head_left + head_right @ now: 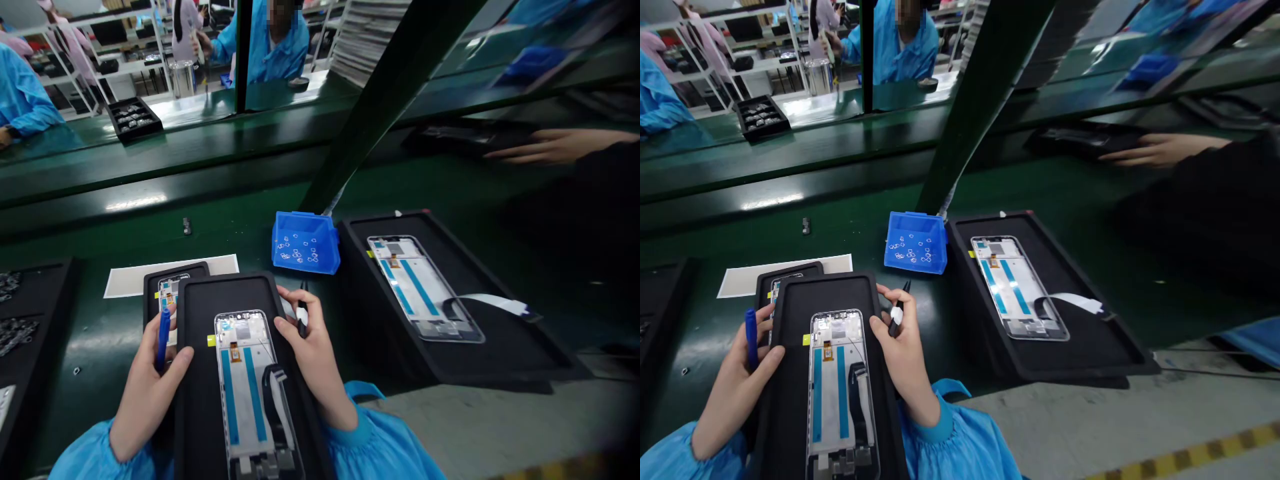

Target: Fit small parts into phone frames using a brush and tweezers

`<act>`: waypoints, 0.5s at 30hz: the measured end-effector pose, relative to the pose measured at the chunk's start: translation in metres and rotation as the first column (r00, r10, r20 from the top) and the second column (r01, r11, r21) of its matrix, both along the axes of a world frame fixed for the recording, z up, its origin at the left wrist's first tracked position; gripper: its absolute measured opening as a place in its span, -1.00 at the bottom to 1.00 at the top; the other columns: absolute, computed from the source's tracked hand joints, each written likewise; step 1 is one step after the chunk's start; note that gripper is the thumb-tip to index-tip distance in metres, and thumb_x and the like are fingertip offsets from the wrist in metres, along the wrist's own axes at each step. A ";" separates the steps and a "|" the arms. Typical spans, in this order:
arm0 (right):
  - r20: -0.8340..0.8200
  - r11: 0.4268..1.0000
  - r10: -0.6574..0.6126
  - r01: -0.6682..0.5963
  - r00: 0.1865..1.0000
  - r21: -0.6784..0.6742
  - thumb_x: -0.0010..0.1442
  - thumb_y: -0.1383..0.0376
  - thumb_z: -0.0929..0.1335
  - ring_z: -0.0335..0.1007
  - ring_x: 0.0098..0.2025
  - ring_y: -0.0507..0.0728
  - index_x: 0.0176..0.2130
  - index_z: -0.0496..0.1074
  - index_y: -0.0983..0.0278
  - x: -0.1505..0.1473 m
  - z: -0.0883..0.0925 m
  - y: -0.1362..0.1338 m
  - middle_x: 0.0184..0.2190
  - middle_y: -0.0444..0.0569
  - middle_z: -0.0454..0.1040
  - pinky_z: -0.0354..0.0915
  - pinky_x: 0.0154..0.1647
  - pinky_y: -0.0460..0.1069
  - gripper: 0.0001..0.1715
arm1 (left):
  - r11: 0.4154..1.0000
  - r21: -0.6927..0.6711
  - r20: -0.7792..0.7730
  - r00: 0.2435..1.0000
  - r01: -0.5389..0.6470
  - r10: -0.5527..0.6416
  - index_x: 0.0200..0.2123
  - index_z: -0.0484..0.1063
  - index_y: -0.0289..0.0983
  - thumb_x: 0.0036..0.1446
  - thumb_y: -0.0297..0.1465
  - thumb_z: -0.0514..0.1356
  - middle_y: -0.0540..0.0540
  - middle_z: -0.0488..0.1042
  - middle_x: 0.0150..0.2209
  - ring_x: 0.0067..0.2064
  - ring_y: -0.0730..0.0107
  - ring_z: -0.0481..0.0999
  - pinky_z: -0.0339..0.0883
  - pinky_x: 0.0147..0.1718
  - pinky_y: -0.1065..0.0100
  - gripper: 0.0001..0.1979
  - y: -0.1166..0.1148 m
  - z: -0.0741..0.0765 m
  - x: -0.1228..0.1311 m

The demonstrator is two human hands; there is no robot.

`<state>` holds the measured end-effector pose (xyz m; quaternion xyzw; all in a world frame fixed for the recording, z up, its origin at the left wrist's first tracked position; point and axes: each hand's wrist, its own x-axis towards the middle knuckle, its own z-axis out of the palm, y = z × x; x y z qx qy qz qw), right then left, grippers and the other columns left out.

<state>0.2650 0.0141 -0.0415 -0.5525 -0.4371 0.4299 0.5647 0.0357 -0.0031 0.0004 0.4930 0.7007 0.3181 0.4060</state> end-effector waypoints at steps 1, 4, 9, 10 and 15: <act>-0.011 1.000 0.012 -0.012 1.000 -0.008 0.19 0.25 0.34 0.35 0.19 0.22 -0.08 0.22 0.12 0.000 -0.002 0.001 0.12 0.05 0.43 0.39 0.07 0.13 -0.70 | 1.000 -0.017 0.015 1.000 -0.010 0.010 0.28 0.14 -0.13 0.01 0.00 0.22 -0.23 0.44 0.13 -0.09 0.09 0.59 0.53 -0.13 0.14 -0.21 0.000 0.002 0.001; -0.020 0.999 0.045 -0.045 0.999 -0.023 0.18 0.25 0.33 0.38 0.16 0.21 -0.08 0.23 0.13 0.001 -0.007 0.004 0.10 0.04 0.44 0.40 0.06 0.13 -0.71 | 1.000 -0.012 0.001 1.000 -0.025 0.025 0.27 0.16 -0.13 0.00 0.00 0.23 -0.22 0.44 0.12 -0.13 0.12 0.59 0.54 -0.18 0.17 -0.21 -0.001 0.007 0.002; -0.001 0.998 0.037 -0.037 0.999 -0.042 0.15 0.22 0.35 0.46 0.04 0.22 -0.09 0.27 0.14 -0.003 -0.015 0.006 0.07 0.03 0.47 0.44 -0.09 0.09 -0.69 | 0.997 0.074 -0.048 0.998 -0.033 0.037 0.23 0.25 -0.14 -0.01 -0.04 0.24 -0.18 0.49 0.05 -0.32 0.30 0.55 0.53 -0.22 0.23 -0.27 -0.004 0.011 0.004; -0.012 0.998 0.031 -0.032 0.999 -0.046 0.14 0.22 0.35 0.47 0.02 0.22 -0.10 0.28 0.14 -0.005 -0.016 0.006 0.06 0.02 0.48 0.44 -0.09 0.09 -0.69 | 0.996 0.085 -0.047 0.998 -0.035 0.040 0.22 0.26 -0.13 -0.02 -0.05 0.25 -0.18 0.49 0.04 -0.34 0.31 0.53 0.53 -0.24 0.24 -0.27 -0.004 0.011 0.004; -0.044 0.999 0.029 -0.031 0.999 -0.045 0.10 0.22 0.36 0.43 0.08 0.22 -0.13 0.29 0.15 -0.009 -0.022 0.008 0.00 0.00 0.50 0.37 0.06 0.12 -0.70 | 0.991 0.118 -0.041 0.997 -0.061 0.066 0.20 0.30 -0.08 -0.03 -0.08 0.27 -0.16 0.46 0.11 -0.24 0.23 0.56 0.52 -0.28 0.28 -0.30 -0.008 0.012 0.003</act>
